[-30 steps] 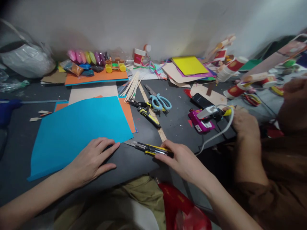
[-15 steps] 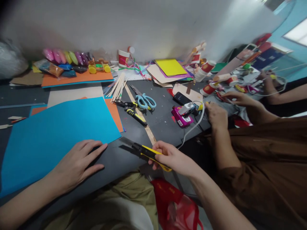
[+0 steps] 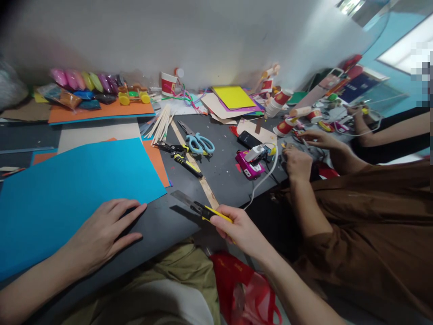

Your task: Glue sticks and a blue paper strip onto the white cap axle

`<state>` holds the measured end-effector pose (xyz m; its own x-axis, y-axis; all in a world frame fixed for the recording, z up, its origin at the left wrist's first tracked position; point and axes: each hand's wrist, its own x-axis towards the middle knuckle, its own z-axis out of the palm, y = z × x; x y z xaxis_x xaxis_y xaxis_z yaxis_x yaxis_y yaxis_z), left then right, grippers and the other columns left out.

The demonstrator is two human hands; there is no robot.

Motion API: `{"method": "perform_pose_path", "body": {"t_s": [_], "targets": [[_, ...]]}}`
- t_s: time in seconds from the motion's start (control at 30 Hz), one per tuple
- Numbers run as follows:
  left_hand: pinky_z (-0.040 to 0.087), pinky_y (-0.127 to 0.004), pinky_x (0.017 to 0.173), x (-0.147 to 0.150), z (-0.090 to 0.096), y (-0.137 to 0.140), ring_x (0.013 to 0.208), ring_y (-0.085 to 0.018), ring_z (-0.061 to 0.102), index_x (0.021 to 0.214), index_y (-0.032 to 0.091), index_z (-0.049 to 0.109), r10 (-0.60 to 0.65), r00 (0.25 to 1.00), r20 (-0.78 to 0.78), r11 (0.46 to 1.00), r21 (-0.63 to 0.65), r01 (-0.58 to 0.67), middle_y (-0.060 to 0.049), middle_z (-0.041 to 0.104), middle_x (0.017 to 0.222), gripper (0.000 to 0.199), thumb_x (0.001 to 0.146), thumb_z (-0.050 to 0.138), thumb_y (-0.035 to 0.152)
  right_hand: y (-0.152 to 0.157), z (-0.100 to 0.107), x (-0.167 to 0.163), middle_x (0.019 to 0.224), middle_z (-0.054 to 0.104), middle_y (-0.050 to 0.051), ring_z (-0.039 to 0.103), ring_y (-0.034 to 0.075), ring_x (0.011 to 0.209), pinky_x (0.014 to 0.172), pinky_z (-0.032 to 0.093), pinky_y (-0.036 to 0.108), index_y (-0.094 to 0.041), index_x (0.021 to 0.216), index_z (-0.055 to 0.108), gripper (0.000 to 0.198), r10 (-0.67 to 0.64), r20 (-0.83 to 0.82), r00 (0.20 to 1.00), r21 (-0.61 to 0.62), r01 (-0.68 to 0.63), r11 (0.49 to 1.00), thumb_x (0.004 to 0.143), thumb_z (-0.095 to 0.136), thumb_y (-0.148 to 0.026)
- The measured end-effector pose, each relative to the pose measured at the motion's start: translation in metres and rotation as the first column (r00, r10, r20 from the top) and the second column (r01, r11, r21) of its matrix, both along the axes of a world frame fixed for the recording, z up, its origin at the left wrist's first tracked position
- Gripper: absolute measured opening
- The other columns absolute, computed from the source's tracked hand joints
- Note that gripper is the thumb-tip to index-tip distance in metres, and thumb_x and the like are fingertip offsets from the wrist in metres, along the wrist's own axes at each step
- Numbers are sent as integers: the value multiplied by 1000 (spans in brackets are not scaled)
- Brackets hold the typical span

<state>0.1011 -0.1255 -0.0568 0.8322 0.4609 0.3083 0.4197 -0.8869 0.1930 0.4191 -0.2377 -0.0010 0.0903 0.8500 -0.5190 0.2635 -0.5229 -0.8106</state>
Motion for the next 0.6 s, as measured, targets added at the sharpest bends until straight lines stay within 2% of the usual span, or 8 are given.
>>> {"method": "perform_pose_path", "body": {"t_s": [0.33,0.5,0.6], "targets": [[48,-46,87,0,2,0,109,-32,52,130,10,54,6,1000,-5,1000,-11,-6,-16,60,121,45,96,52,40,1,0,-9,44,41,-6,30,6,40,41,23,21,-18,62,50,52,-22,124,992,-47,28,999,76,60,-67],[49,-46,89,0,7,-1,109,-31,54,127,10,57,13,1000,-4,999,-40,-13,-16,62,120,44,95,54,39,4,-2,-3,51,48,-5,40,8,41,40,29,21,-19,71,52,53,47,111,993,-97,-36,995,81,54,-71],[50,-47,91,0,10,-2,110,-30,55,125,10,58,16,1000,26,998,-56,-14,-16,63,120,39,96,53,36,7,-4,0,54,47,-5,41,9,44,42,30,21,-20,72,51,54,74,160,984,-74,-63,995,82,51,-73]]}}
